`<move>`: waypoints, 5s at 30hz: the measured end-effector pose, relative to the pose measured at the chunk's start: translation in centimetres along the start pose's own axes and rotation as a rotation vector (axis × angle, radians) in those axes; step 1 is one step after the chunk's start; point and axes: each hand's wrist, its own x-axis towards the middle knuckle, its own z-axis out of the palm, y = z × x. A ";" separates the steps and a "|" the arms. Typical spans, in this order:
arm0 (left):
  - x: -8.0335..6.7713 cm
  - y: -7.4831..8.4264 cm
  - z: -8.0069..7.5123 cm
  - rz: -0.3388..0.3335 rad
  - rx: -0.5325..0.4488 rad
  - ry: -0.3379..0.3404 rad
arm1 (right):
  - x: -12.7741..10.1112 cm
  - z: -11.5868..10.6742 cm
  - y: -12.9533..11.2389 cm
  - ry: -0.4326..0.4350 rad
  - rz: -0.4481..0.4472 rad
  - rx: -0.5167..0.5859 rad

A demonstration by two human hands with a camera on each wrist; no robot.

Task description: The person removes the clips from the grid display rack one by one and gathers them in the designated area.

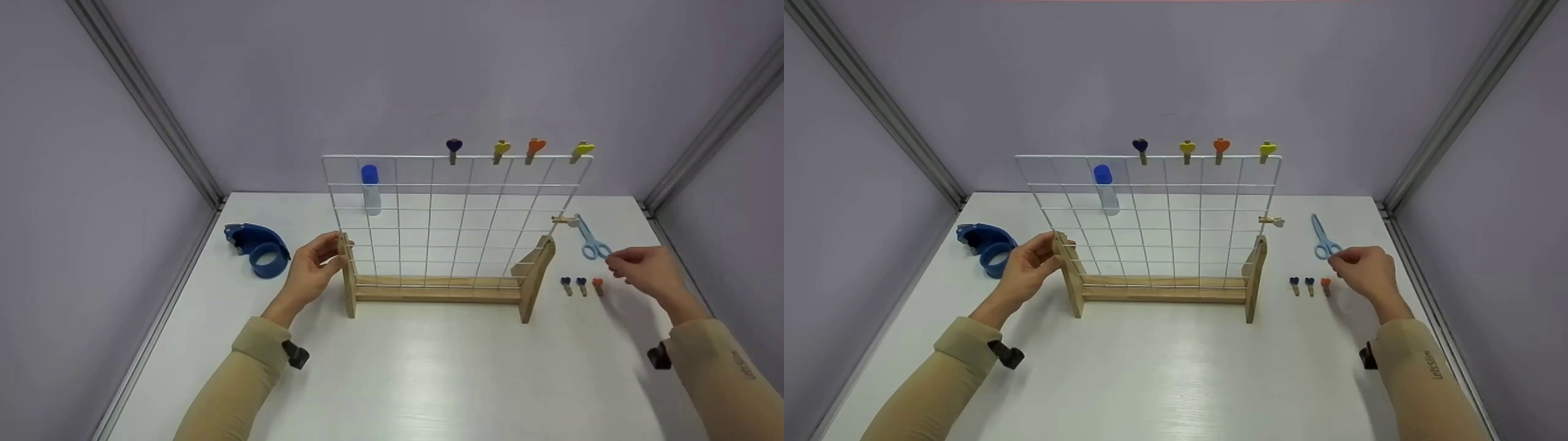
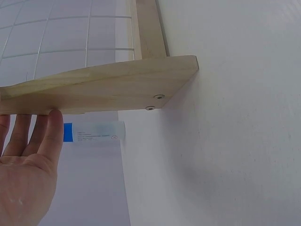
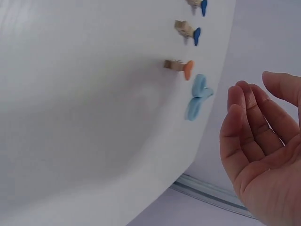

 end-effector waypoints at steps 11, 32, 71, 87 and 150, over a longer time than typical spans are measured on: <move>-0.1 0.1 0.0 -0.007 -0.001 0.006 | -2.8 -3.5 -8.1 0.157 -0.219 0.119; 0.0 -0.1 0.0 -0.007 -0.023 0.015 | -7.6 -8.1 -25.9 0.472 -0.743 0.030; -0.2 0.1 -0.6 -0.011 0.009 0.004 | -4.5 -0.5 -38.5 0.106 -0.896 -0.105; -0.4 0.1 -0.2 -0.019 0.017 -0.004 | -5.4 -1.1 -38.5 0.176 -0.844 0.035; -0.3 -0.2 -0.5 -0.016 0.012 0.013 | 0.3 -4.1 -3.9 -0.071 -0.122 -0.005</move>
